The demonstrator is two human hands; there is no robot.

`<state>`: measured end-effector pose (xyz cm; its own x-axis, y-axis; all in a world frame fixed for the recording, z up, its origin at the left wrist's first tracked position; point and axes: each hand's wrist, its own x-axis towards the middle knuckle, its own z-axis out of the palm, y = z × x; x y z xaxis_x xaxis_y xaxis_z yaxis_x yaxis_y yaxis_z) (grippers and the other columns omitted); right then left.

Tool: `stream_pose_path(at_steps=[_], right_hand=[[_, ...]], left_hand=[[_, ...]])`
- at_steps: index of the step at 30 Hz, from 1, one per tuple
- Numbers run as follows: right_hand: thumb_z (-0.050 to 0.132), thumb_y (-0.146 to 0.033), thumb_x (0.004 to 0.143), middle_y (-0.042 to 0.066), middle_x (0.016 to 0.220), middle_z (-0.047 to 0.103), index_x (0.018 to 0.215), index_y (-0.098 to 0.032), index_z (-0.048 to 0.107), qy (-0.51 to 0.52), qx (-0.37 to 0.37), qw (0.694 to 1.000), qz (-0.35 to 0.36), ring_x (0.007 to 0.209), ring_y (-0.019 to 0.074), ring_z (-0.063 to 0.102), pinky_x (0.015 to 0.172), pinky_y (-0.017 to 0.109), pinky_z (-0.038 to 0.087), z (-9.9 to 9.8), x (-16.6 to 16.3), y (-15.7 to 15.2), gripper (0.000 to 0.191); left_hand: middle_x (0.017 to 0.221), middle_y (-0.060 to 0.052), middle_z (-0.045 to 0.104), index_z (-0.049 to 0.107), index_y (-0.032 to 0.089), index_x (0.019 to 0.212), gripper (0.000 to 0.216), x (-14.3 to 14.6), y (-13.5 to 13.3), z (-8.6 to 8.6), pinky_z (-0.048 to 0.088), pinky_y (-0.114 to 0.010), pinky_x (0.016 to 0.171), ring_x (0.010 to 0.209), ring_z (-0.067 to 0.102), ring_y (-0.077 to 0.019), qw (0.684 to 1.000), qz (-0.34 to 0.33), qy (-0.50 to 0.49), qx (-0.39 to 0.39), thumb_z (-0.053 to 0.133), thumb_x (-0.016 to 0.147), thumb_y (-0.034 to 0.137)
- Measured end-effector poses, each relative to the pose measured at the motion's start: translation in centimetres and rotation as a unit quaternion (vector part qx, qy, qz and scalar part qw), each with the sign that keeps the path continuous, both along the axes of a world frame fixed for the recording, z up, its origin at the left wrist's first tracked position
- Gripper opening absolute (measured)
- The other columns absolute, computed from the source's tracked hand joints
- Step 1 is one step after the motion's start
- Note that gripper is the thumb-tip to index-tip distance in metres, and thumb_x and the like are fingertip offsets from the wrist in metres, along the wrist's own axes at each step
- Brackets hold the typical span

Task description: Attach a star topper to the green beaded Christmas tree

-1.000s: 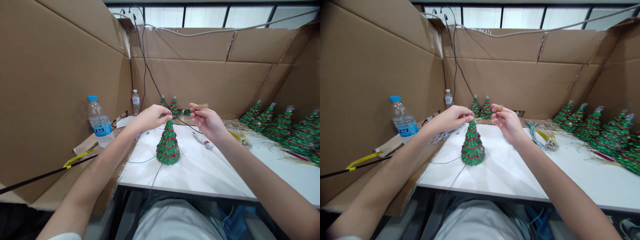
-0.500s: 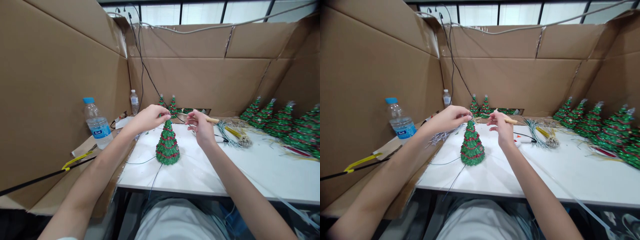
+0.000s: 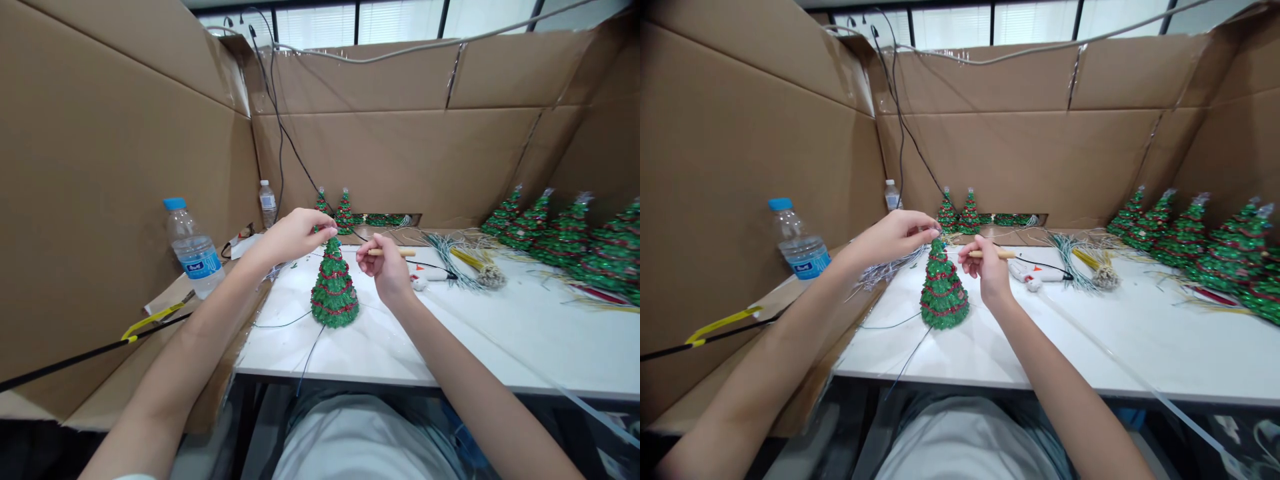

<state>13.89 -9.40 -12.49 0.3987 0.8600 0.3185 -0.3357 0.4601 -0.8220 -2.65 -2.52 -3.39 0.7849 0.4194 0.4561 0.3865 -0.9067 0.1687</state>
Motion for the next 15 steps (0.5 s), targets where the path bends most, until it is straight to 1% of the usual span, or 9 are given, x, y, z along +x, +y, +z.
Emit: stream_pose_path(at_steps=[6,15], right_hand=[[0.055,-0.045,0.073,0.002,0.052,0.06,0.054,-0.017,0.062,0.004,-0.001,1.0,-0.005,0.041,0.0078,0.046,0.038,0.022,0.024,-0.38,-0.2,0.04,0.034],[0.055,-0.043,0.071,0.002,0.051,0.059,0.055,-0.018,0.059,0.043,-0.024,0.998,0.028,0.04,0.0074,0.044,0.037,0.021,0.023,-0.69,-0.3,0.55,0.03]], left_hand=[[0.078,-0.006,0.068,0.07,0.011,0.096,0.033,-0.2,-0.56,0.44,0.04,-0.024,0.059,0.065,0.056,-0.0138,1.0,0.003,0.017,-0.003,0.061,0.079,0.039],[0.083,-0.006,0.069,0.071,0.012,0.097,0.034,-0.24,0.01,0.25,0.042,-0.025,0.061,0.067,0.058,-0.0147,1.0,-0.002,0.02,0.002,0.067,0.075,0.037]])
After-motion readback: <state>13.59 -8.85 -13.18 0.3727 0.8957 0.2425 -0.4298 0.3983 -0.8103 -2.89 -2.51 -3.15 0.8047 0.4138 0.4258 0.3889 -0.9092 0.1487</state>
